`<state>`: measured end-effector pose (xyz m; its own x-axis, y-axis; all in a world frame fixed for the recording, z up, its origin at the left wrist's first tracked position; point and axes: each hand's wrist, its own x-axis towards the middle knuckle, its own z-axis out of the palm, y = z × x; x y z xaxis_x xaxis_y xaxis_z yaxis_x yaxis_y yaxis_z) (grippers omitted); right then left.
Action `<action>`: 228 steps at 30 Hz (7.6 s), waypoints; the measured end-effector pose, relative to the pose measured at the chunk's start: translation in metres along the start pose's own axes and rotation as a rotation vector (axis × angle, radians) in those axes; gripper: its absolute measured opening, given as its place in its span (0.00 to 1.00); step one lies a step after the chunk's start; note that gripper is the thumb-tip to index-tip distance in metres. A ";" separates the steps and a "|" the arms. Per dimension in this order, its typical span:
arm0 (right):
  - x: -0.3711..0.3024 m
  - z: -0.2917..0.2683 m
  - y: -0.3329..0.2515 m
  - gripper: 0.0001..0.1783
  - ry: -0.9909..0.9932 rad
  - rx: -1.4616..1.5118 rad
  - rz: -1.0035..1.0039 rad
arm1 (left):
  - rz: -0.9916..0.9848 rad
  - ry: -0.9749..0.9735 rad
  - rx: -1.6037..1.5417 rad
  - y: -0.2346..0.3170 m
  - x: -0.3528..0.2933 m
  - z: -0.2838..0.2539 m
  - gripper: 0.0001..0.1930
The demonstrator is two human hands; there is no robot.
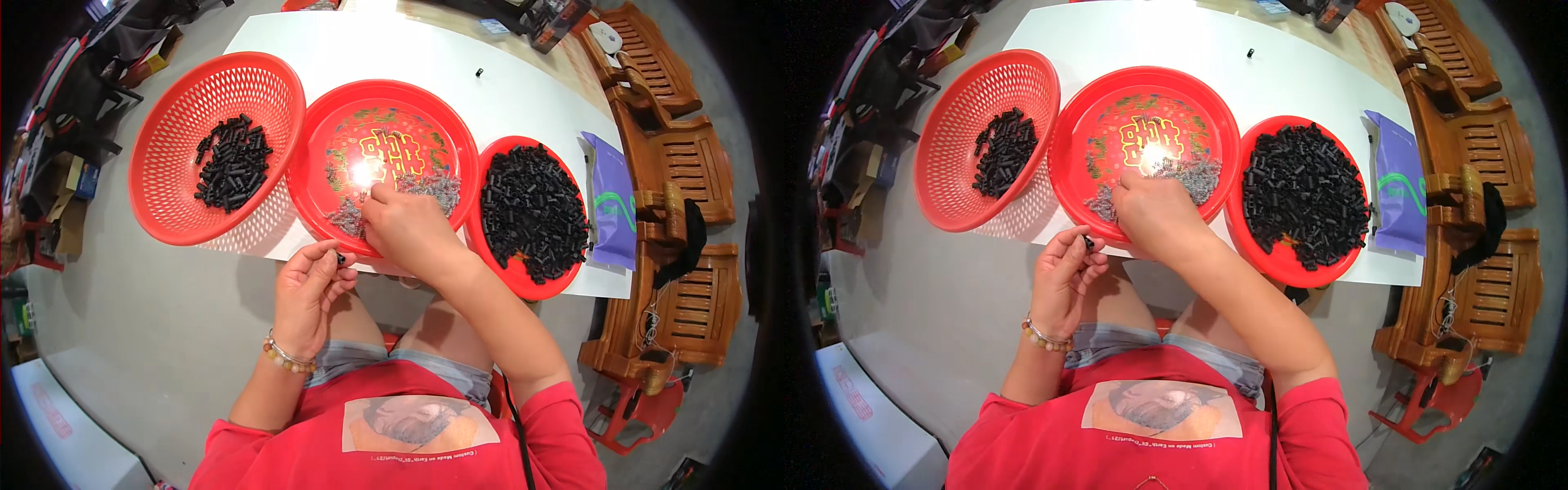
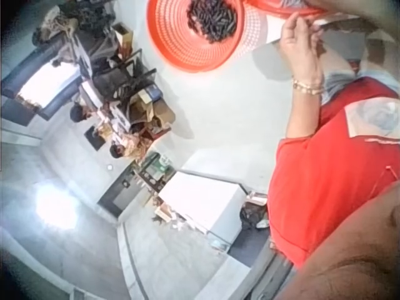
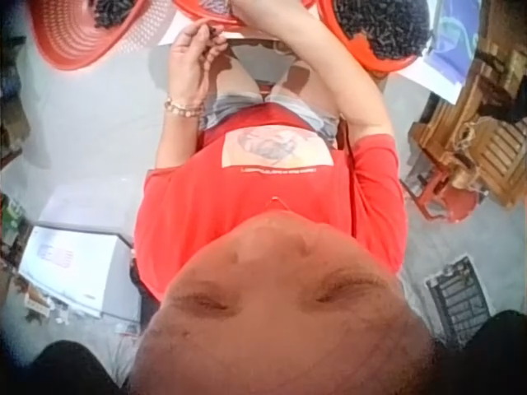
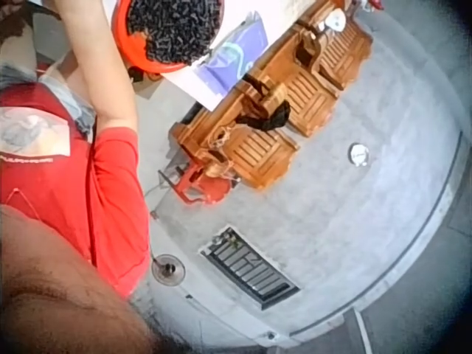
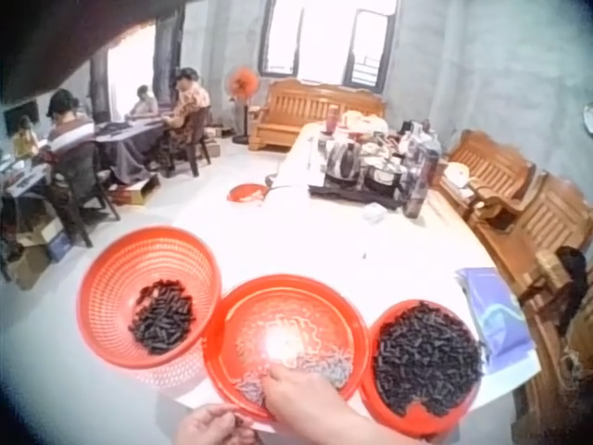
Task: The person is manually assembling small black plastic components by inserting silver metal pins into them.
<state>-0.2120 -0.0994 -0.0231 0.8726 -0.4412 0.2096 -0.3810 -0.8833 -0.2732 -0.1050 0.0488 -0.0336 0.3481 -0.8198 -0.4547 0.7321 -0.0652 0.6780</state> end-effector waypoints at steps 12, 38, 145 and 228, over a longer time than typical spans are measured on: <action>-0.039 -0.042 -0.031 0.06 0.186 0.253 0.016 | 0.005 -0.065 -0.011 -0.004 -0.002 0.019 0.10; -0.175 -0.066 0.058 0.04 0.339 -0.079 0.650 | -0.473 -0.291 -0.282 -0.037 -0.009 0.045 0.13; -0.193 -0.080 0.065 0.05 0.301 0.021 0.619 | 1.017 0.342 1.152 0.127 0.044 -0.032 0.10; -0.033 -0.012 -0.004 0.08 0.442 0.093 0.036 | -0.141 -0.272 -0.036 -0.003 0.019 0.024 0.18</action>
<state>-0.2432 -0.0832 -0.0174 0.6370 -0.5148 0.5737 -0.3623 -0.8569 -0.3667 -0.1149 0.0200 -0.0301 0.0751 -0.9266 -0.3684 0.7839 -0.1735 0.5961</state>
